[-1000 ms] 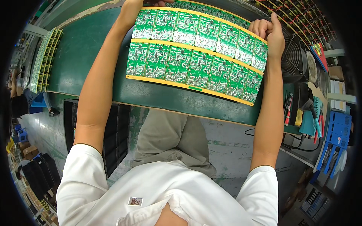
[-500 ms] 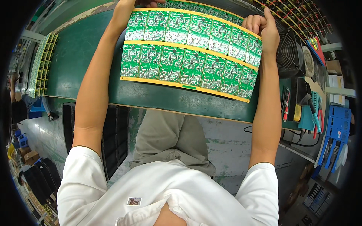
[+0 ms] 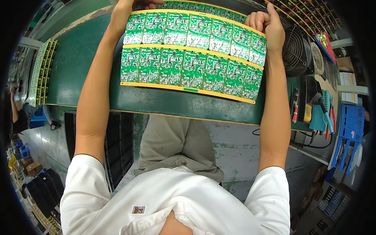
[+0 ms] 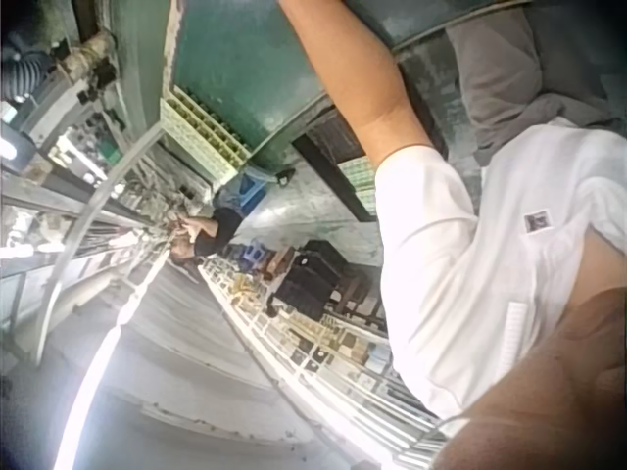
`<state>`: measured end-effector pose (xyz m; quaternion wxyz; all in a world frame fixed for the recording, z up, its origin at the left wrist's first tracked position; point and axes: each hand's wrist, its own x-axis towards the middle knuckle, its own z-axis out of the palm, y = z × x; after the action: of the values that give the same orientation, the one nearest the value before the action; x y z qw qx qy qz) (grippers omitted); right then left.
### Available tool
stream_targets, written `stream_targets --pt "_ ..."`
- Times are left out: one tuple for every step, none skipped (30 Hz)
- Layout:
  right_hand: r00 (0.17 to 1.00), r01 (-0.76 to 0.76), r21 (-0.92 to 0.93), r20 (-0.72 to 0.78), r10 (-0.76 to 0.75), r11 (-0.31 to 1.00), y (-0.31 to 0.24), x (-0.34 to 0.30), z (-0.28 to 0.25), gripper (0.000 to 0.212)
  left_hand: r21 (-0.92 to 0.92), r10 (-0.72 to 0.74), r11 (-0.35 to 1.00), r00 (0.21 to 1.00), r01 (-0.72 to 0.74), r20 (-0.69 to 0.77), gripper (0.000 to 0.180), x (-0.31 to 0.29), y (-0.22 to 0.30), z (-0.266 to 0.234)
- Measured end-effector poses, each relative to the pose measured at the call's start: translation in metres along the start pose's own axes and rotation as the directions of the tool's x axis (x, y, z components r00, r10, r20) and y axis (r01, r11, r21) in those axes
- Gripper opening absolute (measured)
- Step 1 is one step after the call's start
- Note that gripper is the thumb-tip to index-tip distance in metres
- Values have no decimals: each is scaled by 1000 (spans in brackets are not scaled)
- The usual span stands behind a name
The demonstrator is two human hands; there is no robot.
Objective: Inspecting and organizing stacks of printed circuit boards on an assembly line conveyor.
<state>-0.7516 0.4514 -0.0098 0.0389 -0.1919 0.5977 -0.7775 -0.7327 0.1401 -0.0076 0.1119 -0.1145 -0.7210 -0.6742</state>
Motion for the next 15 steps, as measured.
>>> stream_targets --pt "1000 1 -2 -5 -1 1000 0 -1 -1 58 -2 0 1000 1000 0 5 63 1 0 2" --pt "1000 0 4 -1 0 1000 0 -1 -3 58 5 0 1000 1000 0 2 63 1 1 3" --pt "1000 -1 9 2 1 1000 0 -1 -4 58 12 0 1000 1000 0 -1 63 1 2 5" --pt "1000 -2 15 6 2 1000 0 -2 -6 58 19 0 1000 1000 0 -4 63 1 2 6" --pt "1000 -3 21 10 3 1000 0 -2 -8 58 27 -1 1000 1000 1 -7 63 2 2 7" --pt "1000 -2 20 8 2 1000 0 -1 -7 58 25 0 1000 1000 0 -6 63 2 1 6" --pt "1000 1 20 16 -2 1000 1 0 -7 59 11 -16 1000 1000 16 0 63 4 -2 3" --pt "1000 5 19 24 -6 1000 1 0 -7 59 -4 -33 999 999 33 6 63 6 -5 0" --pt "999 9 19 31 -10 1000 2 1 -7 59 -18 -49 999 999 49 13 63 7 -7 -1" --pt "999 13 19 38 -13 1000 2 1 -7 59 -32 -65 997 998 65 20 63 8 -9 -3" --pt "999 13 17 32 -14 1000 2 1 -8 59 -35 -65 997 998 66 25 63 8 -8 -1" --pt "999 14 10 39 -14 1000 2 0 -8 59 -4 -33 999 999 34 18 63 6 -7 1" --pt "999 15 3 46 -15 1000 1 0 -9 59 27 -2 1000 1000 1 12 63 4 -6 2" --pt "999 15 -4 52 -15 1000 1 0 -9 59 59 30 998 1000 -31 7 63 3 -4 4" --pt "998 16 -11 58 -15 1000 1 -1 -9 59 90 63 994 998 -63 3 63 2 -4 6"
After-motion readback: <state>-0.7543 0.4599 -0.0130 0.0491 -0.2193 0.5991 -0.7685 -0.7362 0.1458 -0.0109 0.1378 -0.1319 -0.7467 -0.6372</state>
